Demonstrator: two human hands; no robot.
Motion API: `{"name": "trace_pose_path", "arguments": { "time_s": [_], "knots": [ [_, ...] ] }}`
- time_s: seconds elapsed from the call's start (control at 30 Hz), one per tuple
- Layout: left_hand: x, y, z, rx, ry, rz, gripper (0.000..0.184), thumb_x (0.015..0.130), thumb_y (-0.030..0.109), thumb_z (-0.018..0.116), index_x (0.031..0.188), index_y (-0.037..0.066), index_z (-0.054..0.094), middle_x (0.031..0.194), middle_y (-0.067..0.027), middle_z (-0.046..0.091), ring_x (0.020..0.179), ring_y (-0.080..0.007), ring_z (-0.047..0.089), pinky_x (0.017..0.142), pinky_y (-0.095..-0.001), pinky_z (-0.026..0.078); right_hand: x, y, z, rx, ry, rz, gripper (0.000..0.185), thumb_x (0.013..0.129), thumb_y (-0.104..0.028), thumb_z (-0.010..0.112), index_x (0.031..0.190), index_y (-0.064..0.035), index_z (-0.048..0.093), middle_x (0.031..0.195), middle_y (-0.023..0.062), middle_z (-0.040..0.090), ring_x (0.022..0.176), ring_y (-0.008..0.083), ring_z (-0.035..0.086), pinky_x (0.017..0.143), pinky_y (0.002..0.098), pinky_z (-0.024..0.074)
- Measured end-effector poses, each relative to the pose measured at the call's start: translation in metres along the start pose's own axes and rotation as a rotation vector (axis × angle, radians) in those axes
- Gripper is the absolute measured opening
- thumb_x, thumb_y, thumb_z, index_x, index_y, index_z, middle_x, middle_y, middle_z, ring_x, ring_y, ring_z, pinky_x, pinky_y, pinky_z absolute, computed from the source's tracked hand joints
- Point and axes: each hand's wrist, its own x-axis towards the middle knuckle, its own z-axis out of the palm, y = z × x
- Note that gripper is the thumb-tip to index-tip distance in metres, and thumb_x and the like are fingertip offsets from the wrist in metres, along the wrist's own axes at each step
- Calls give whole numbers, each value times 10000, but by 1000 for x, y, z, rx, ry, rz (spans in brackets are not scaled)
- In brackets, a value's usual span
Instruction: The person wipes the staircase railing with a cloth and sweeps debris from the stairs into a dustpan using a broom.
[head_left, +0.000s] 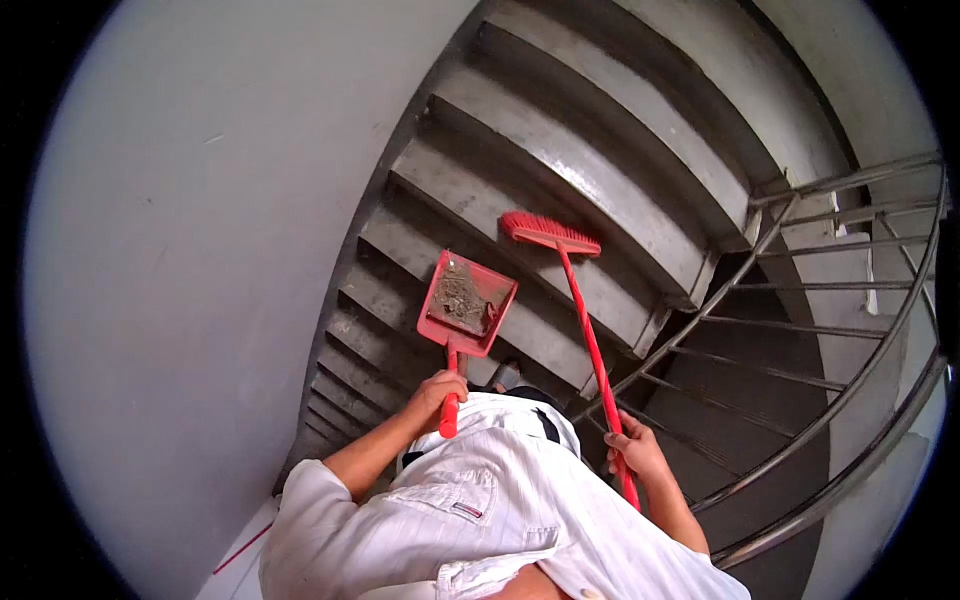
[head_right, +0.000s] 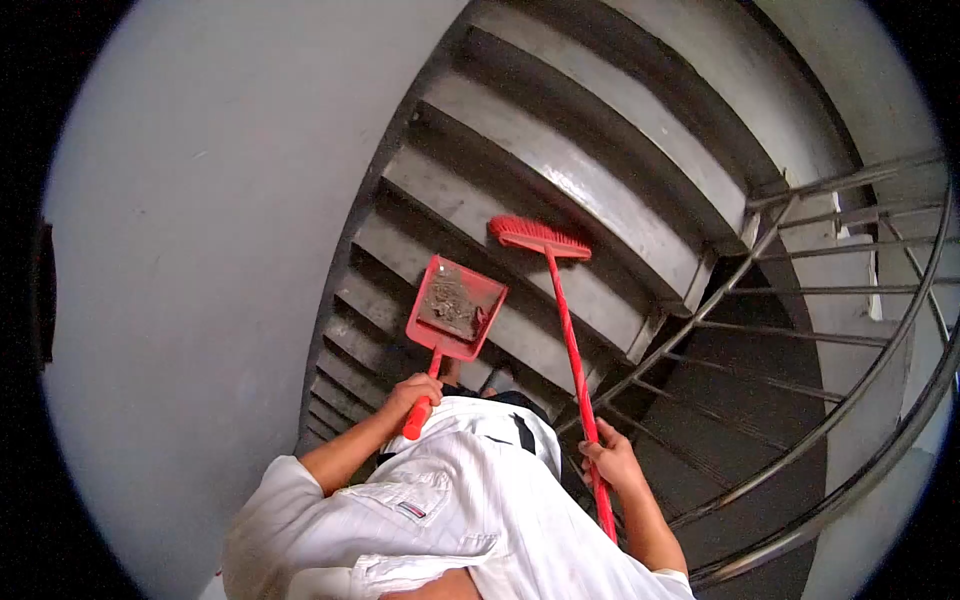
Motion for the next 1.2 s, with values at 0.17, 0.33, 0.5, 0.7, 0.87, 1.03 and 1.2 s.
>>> {"name": "trace_pose_path", "arguments": {
  "time_s": [0.17, 0.33, 0.5, 0.7, 0.87, 1.03, 1.2],
  "knots": [
    [-27, 31, -16, 88, 154, 20, 121, 729, 12, 642, 802, 66, 562, 861, -98, 595, 906, -273, 616, 810, -350, 487, 47, 25, -17, 238, -176, -8, 444, 900, -119, 576, 1311, 11, 465, 648, 68, 537, 450, 180, 548, 390, 331, 475],
    [-38, 118, 5, 256, 297, 106, 169, 701, -92, 580, 800, 44, 570, 853, -100, 617, 902, -293, 644, 840, -383, 522, 77, 34, -38, 300, -311, 29, 156, 908, -167, 587, 937, -20, 547, 607, 88, 556, 420, 216, 552, 382, 338, 487],
    [-33, 169, 32, 386, 373, 223, 133, 689, -65, 606, 739, 56, 586, 825, -90, 625, 915, -293, 664, 812, -387, 537, 78, 53, -45, 352, -382, -27, 146, 904, -159, 597, 886, -26, 540, 604, 101, 560, 433, 215, 549, 383, 327, 479],
    [19, 126, 18, 391, 295, 342, 145, 653, 3, 699, 756, 67, 621, 945, -90, 618, 1073, -310, 609, 943, -438, 474, 80, 48, -38, 341, -321, 0, 138, 902, -138, 595, 864, -26, 523, 607, 97, 553, 441, 212, 533, 402, 333, 460],
    [101, 98, 20, 420, 224, 413, 172, 686, -17, 669, 810, 66, 585, 975, -99, 591, 1068, -323, 605, 924, -420, 487, 73, 46, -36, 362, -313, 47, 136, 904, -146, 594, 875, -29, 532, 616, 94, 564, 447, 204, 539, 407, 334, 467],
    [135, 90, 12, 218, 237, 431, 173, 696, -50, 644, 817, 54, 578, 996, -106, 584, 1100, -322, 594, 916, -388, 493, 72, 49, -24, 366, -230, -11, 139, 900, -169, 621, 868, -35, 606, 623, 72, 588, 479, 180, 546, 445, 300, 434],
    [160, 54, -15, 156, 167, 423, 165, 653, -62, 649, 767, 43, 595, 1063, -119, 576, 1080, -289, 584, 894, -361, 484, 79, 51, -3, 359, -159, -16, 146, 893, -174, 631, 874, -29, 645, 645, 40, 593, 544, 149, 547, 509, 306, 448]
  ]
}}
